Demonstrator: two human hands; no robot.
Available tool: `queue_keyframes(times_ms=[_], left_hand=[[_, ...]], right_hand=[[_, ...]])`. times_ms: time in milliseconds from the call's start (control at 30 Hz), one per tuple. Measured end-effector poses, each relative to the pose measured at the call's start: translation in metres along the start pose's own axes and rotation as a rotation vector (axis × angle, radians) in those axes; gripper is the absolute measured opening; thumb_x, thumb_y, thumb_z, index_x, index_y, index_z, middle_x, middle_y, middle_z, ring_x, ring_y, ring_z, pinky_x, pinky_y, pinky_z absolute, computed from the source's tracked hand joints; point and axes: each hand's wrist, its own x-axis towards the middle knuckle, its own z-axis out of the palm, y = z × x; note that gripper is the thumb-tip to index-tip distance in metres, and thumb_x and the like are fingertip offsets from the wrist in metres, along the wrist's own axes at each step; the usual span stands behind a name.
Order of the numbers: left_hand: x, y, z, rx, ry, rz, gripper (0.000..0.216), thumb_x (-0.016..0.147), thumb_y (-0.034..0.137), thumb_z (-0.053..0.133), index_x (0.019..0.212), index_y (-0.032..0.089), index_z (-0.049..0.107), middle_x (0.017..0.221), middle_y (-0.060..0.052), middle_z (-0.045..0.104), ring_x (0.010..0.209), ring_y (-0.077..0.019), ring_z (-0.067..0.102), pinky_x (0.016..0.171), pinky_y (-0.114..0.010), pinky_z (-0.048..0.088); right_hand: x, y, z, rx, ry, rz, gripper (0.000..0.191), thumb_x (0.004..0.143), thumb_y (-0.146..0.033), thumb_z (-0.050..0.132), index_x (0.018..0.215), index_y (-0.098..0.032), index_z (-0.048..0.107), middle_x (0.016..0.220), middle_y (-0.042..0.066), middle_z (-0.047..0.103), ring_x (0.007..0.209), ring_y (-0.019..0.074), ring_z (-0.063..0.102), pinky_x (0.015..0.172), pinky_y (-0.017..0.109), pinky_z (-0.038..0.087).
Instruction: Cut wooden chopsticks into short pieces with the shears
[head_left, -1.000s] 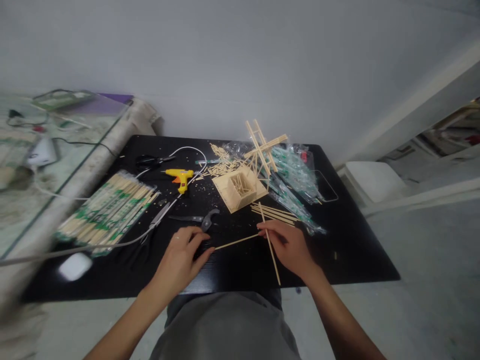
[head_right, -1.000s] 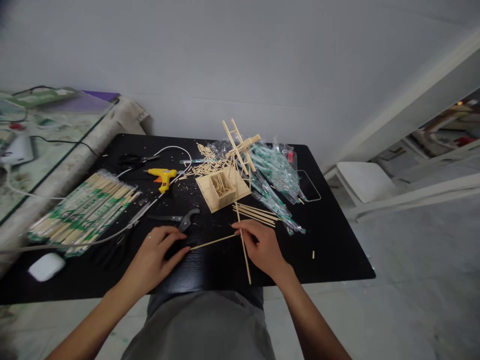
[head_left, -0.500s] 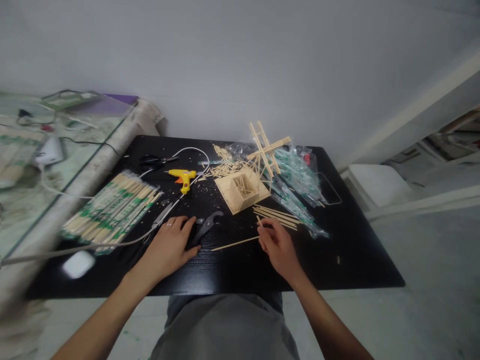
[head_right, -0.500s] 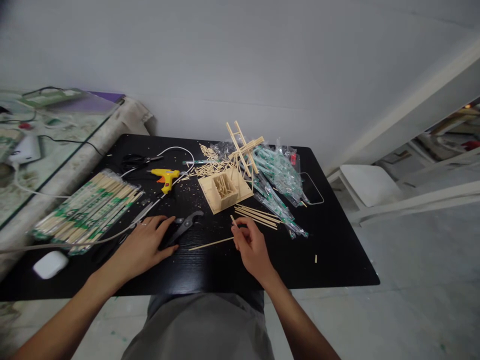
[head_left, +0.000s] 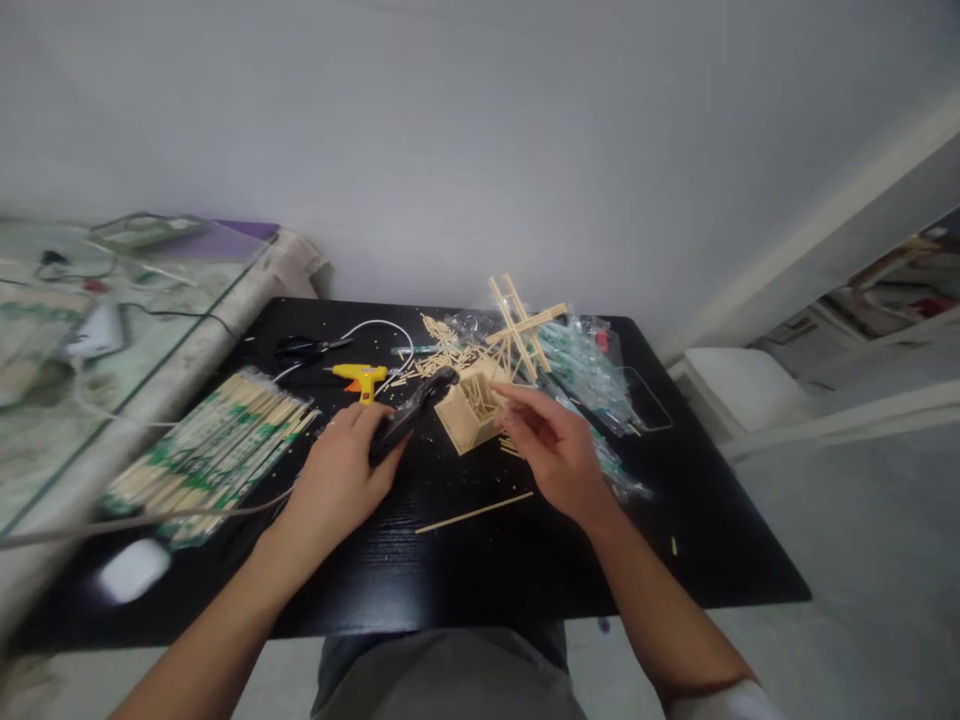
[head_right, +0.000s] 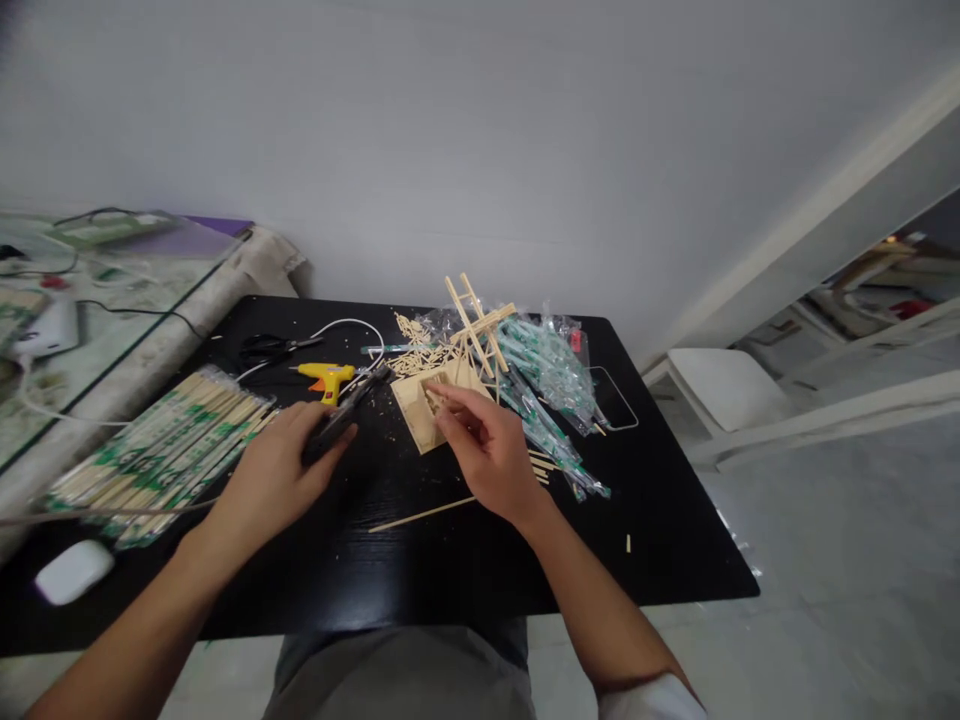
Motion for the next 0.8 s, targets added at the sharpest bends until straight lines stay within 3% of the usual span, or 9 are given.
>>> queue_keyframes(times_ms=[100, 267, 433, 567, 800], left_hand=[[0.027, 0.023, -0.019, -0.055, 0.073, 0.028, 0.023, 0.1, 0.042, 0.049, 0.089, 0.022, 0.055, 0.09, -0.006, 0.064, 0.087, -0.0252, 0.063, 0.079, -0.037, 0.049], [0.054, 0.045, -0.036, -0.118, 0.043, 0.057, 0.018, 0.094, 0.039, 0.054, 0.096, 0.022, 0.058, 0.088, -0.003, 0.067, 0.078, -0.0222, 0.063, 0.07, -0.034, 0.045], [0.059, 0.046, -0.035, -0.096, 0.003, 0.095, 0.017, 0.092, 0.036, 0.055, 0.101, 0.022, 0.058, 0.091, -0.004, 0.069, 0.08, -0.0238, 0.066, 0.07, -0.034, 0.045], [0.056, 0.044, -0.031, -0.06, 0.001, 0.104, 0.016, 0.091, 0.034, 0.055, 0.102, 0.022, 0.057, 0.09, -0.004, 0.071, 0.079, -0.0244, 0.068, 0.069, -0.034, 0.045], [0.055, 0.041, -0.029, -0.041, -0.023, 0.123, 0.016, 0.09, 0.033, 0.055, 0.102, 0.022, 0.055, 0.085, -0.004, 0.071, 0.075, -0.024, 0.068, 0.067, -0.033, 0.044]], right_hand=[[0.02, -0.016, -0.003, 0.015, 0.024, -0.077, 0.028, 0.1, -0.031, 0.066, 0.126, -0.027, 0.073, 0.086, 0.002, 0.076, 0.066, 0.0137, 0.065, 0.06, 0.027, 0.054], [0.039, -0.029, -0.002, 0.02, 0.111, -0.148, 0.019, 0.098, -0.029, 0.068, 0.114, -0.026, 0.077, 0.087, 0.002, 0.076, 0.057, 0.0112, 0.061, 0.055, 0.028, 0.053], [0.043, -0.035, 0.001, 0.028, 0.119, -0.162, 0.011, 0.096, -0.026, 0.066, 0.091, -0.021, 0.074, 0.081, 0.002, 0.071, 0.057, 0.0101, 0.062, 0.056, 0.027, 0.053], [0.042, -0.034, -0.001, 0.004, 0.129, -0.173, 0.009, 0.096, -0.026, 0.066, 0.09, -0.02, 0.071, 0.076, 0.0, 0.066, 0.057, 0.0101, 0.059, 0.054, 0.026, 0.05], [0.039, -0.025, -0.004, -0.057, 0.101, -0.199, 0.009, 0.097, -0.028, 0.065, 0.096, -0.021, 0.072, 0.083, 0.002, 0.069, 0.064, 0.0129, 0.06, 0.058, 0.029, 0.051]])
